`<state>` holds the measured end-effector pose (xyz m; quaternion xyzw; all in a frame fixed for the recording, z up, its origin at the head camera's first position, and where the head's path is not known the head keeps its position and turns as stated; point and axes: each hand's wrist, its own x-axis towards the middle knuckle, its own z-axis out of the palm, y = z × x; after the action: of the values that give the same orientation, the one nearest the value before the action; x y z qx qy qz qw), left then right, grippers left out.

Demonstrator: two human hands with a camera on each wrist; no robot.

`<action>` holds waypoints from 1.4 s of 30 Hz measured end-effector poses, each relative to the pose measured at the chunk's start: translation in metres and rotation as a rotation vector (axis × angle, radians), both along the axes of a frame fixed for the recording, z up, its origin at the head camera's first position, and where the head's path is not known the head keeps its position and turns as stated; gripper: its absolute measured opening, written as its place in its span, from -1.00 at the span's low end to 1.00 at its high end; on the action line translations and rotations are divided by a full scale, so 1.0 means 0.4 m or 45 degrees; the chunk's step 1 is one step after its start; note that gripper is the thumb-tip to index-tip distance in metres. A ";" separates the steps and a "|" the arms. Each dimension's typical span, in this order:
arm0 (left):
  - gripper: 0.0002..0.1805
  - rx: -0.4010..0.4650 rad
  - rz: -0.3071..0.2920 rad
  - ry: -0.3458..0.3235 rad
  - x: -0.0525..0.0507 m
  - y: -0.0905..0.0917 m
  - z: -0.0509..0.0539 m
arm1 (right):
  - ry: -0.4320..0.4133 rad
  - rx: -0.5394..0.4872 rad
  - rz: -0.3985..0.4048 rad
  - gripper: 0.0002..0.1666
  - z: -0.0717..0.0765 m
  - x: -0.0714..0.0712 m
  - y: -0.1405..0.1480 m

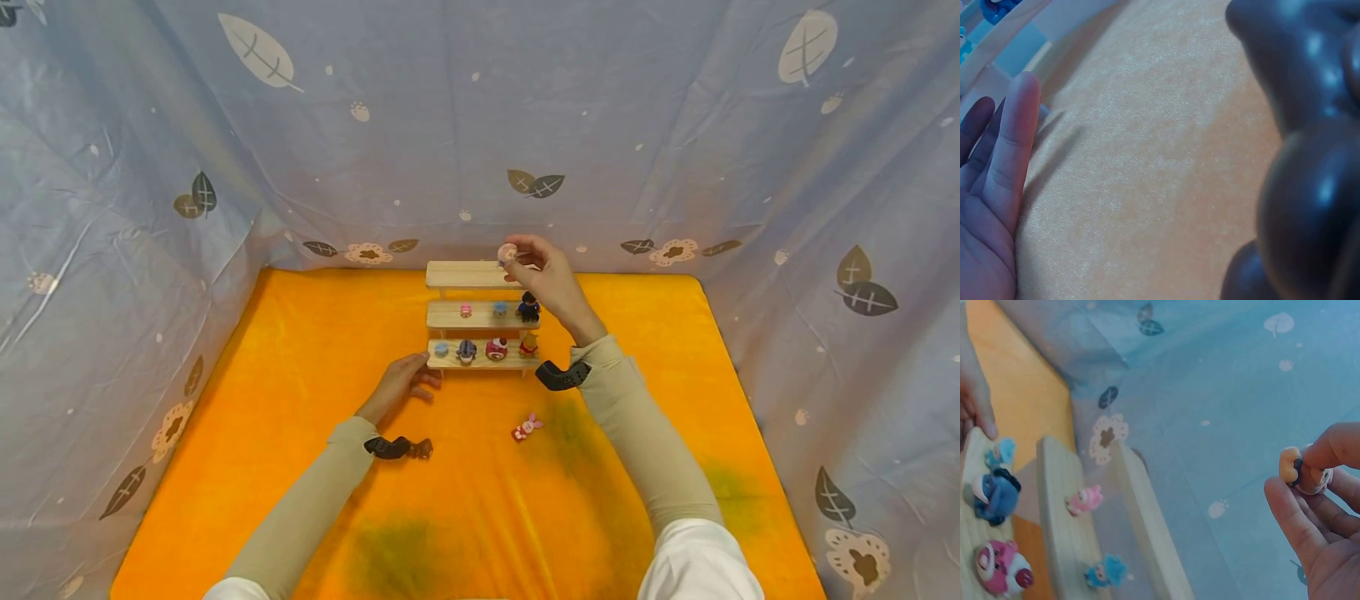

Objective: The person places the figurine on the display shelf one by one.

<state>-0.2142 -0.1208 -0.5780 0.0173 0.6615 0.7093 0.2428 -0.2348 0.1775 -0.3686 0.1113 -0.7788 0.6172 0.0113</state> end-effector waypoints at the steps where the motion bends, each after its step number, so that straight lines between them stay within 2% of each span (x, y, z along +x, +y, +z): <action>1: -0.36 0.000 0.000 -0.001 0.000 0.000 0.000 | 0.011 0.027 -0.014 -0.49 0.003 -0.003 0.002; 4: -0.37 -0.002 0.004 -0.006 -0.002 0.001 -0.001 | 0.044 0.108 -0.067 -0.50 0.012 -0.011 0.005; 10: -0.44 0.024 0.026 -0.010 -0.008 0.005 -0.005 | 0.082 0.186 -0.141 -0.52 0.022 -0.033 0.016; 24: -0.42 0.040 0.027 -0.010 -0.006 0.004 -0.006 | 0.118 0.409 -0.198 -0.51 0.012 -0.078 0.030; 28: -0.43 0.047 0.022 -0.013 -0.006 0.004 -0.007 | 0.107 0.465 -0.194 -0.53 -0.003 -0.092 0.028; 35: -0.39 0.028 0.008 -0.022 -0.007 0.004 -0.007 | 0.086 0.556 -0.131 -0.52 -0.033 -0.113 0.037; 42: -0.40 0.042 0.016 -0.010 -0.009 0.004 -0.005 | 0.041 0.662 -0.082 -0.55 -0.044 -0.126 0.049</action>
<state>-0.2176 -0.1194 -0.5801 0.0145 0.6488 0.7218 0.2407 -0.2851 0.1971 -0.3862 0.0954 -0.9141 0.3939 0.0142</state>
